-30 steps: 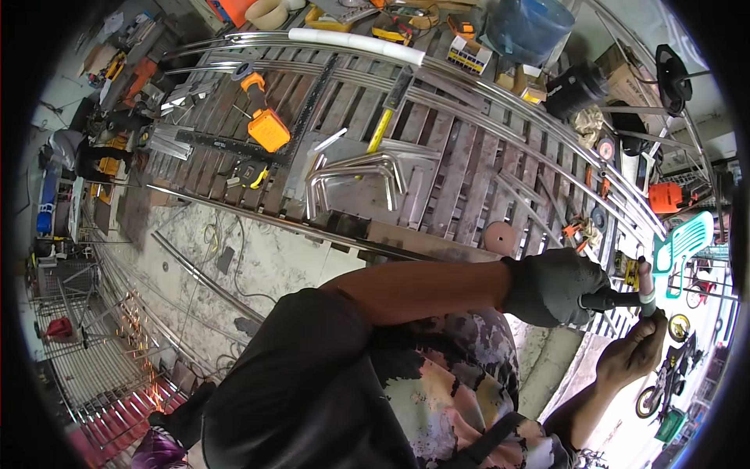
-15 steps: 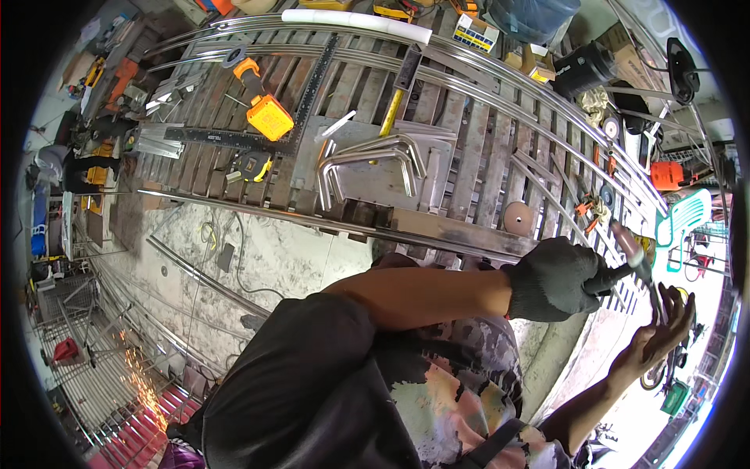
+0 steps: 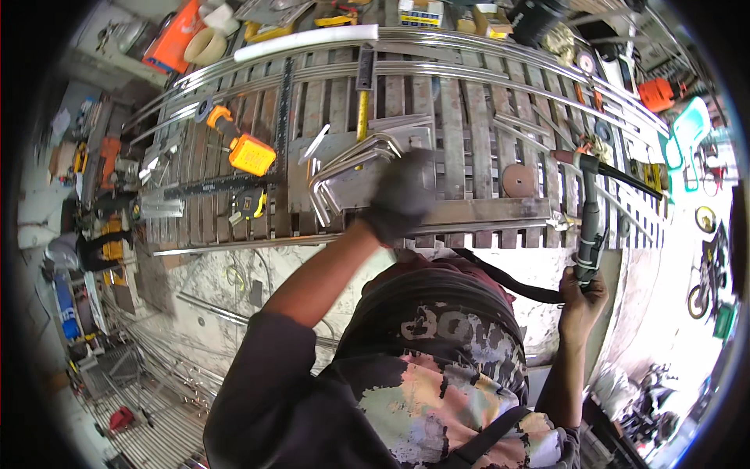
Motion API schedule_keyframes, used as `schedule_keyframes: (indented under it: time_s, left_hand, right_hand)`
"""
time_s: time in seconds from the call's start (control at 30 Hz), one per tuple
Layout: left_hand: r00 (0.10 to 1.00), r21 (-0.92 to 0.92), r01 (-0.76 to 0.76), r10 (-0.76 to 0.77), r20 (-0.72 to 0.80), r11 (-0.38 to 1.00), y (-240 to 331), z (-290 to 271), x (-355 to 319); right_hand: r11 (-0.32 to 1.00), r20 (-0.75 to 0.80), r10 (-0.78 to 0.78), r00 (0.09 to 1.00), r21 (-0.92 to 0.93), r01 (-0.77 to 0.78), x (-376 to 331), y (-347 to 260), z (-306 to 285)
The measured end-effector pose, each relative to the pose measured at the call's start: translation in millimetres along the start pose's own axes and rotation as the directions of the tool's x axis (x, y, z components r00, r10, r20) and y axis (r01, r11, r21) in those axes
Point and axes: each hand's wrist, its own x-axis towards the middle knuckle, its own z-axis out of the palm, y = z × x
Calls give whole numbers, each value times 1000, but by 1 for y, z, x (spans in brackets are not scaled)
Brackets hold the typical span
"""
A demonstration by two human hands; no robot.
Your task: Welding metal tubes together using a TIG welder after grinding.
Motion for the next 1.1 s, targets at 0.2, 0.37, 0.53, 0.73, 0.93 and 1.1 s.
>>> schedule_keyframes:
  time_s: [0.2, 0.37, 0.53, 0.73, 0.93, 1.1]
  left_hand:
    - [897, 794, 267, -442, 2, 546, -134, -54, -43]
    - [970, 922, 29, -232, 67, 387, -157, -57, -59]
    - [928, 955, -183, -279, 246, 234, -202, -69, -67]
    - [978, 766, -51, -123, 169, 641, -88, -107, 0]
    - [790, 33, 152, -142, 597, 988, -68, -57, 55]
    - [640, -5, 250, -162, 751, 968, -23, 35, 52]
  right_hand:
    - [995, -86, 94, 992, -14, -95, -12, 16, -35]
    - [1000, -149, 13, 989, -16, -16, -19, -3, -25]
    - [1000, -282, 12, 959, 16, -8, -22, -8, -20]
    - [969, -525, 21, 851, -198, -146, -65, -24, -19]
    - [991, -699, 61, 712, -43, -127, -110, -47, 50]
    - [948, -691, 70, 720, -179, -264, -139, -56, 92]
